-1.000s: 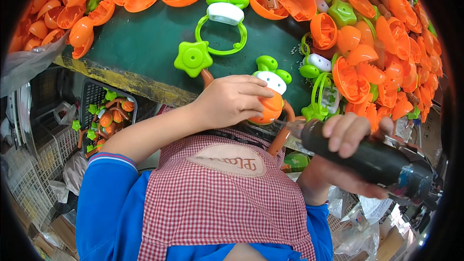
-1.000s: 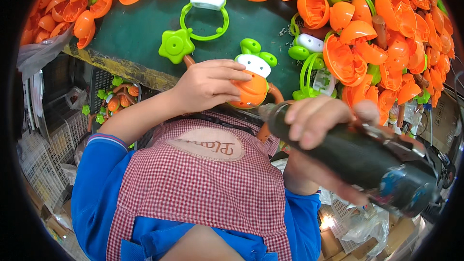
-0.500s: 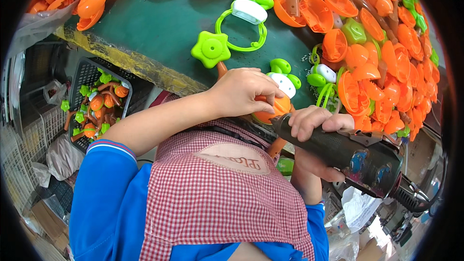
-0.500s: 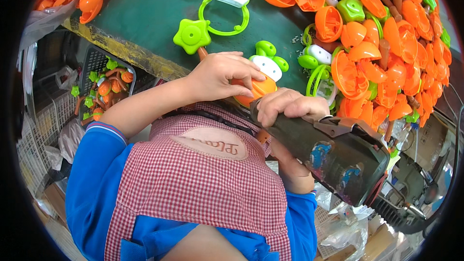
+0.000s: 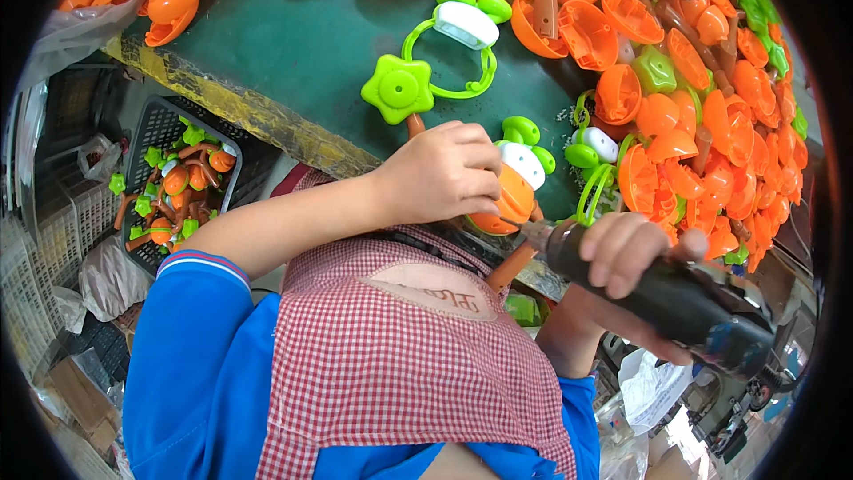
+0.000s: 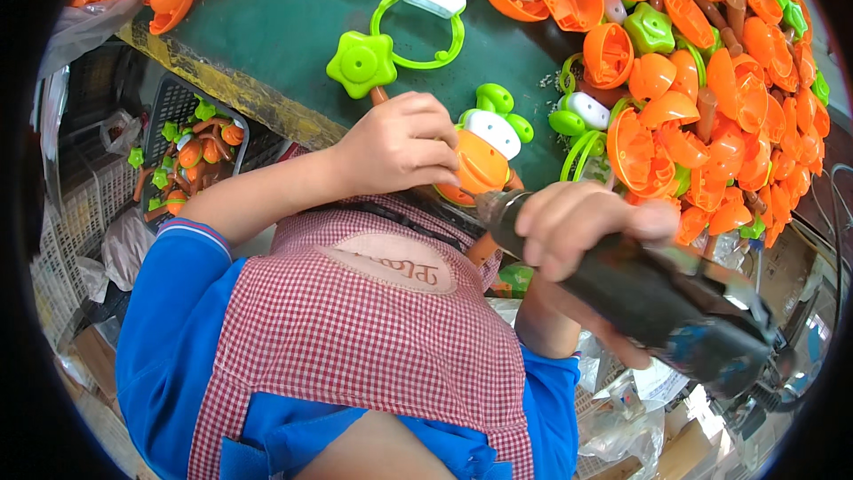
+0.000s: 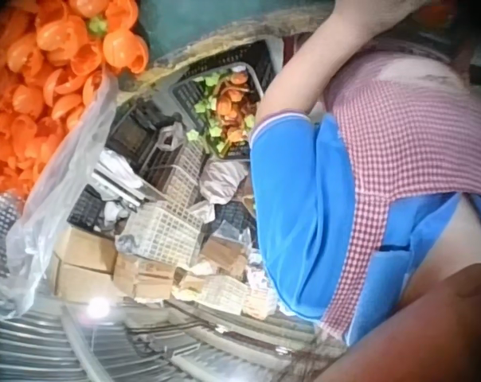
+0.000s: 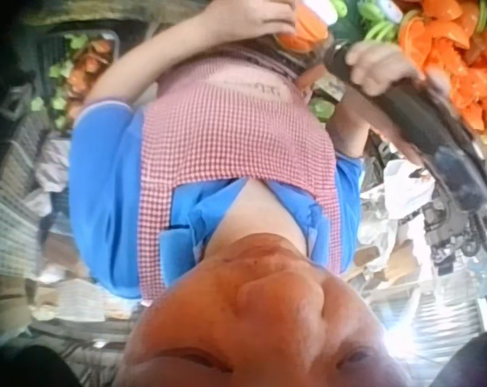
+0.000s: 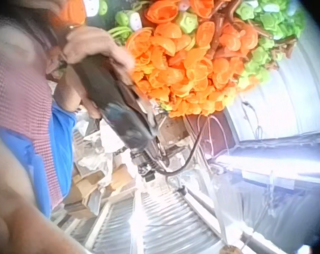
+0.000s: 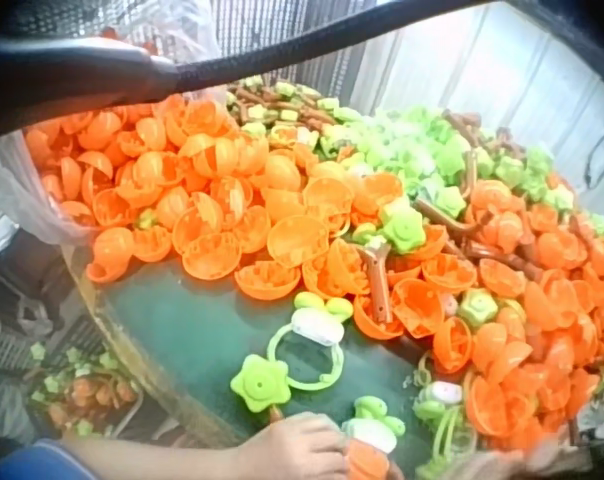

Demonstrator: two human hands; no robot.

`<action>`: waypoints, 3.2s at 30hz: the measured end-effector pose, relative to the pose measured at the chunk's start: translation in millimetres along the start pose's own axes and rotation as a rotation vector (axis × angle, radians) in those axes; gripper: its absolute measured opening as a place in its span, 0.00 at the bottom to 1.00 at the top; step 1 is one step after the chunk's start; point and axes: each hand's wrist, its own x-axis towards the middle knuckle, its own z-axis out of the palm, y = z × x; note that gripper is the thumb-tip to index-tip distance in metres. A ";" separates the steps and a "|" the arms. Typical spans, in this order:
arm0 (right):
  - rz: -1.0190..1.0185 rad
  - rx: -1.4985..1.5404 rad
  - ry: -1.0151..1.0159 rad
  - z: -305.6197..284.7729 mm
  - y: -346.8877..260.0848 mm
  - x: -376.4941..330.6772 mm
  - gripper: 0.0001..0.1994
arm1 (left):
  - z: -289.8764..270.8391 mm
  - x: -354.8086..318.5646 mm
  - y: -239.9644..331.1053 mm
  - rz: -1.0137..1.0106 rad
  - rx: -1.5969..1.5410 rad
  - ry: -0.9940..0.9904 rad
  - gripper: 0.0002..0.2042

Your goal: The person assembles small plastic toys by joining orange and green components with a white center piece. They use a handheld power tool to fasten the parts together and place the finished items into a nearby basket.

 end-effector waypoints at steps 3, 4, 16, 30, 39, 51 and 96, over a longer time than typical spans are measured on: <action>-0.020 -0.019 0.160 9.1 0.3 2.5 0.50 | 3.1 -0.2 7.3 0.087 0.109 -0.023 0.09; -0.013 -0.035 0.218 11.2 0.7 1.4 0.50 | 2.9 0.0 8.0 0.072 0.096 -0.022 0.10; -0.026 -0.061 0.186 16.2 19.3 10.2 0.54 | -5.9 13.3 20.3 -0.402 0.236 -0.090 0.38; 0.096 -0.019 0.053 -6.3 65.1 14.3 0.41 | -6.5 21.6 7.0 -0.540 0.233 -0.472 0.41; 0.189 0.169 -0.222 -13.8 72.3 28.8 0.49 | -12.6 20.9 8.2 -0.575 0.209 -0.492 0.45; -0.202 0.203 0.262 -43.8 -78.3 -7.7 0.37 | -114.5 16.6 3.9 -0.807 -0.058 -0.155 0.37; -0.135 -1.037 1.219 -128.6 -122.6 -179.9 0.24 | 70.5 31.9 23.7 0.662 0.241 -0.515 0.04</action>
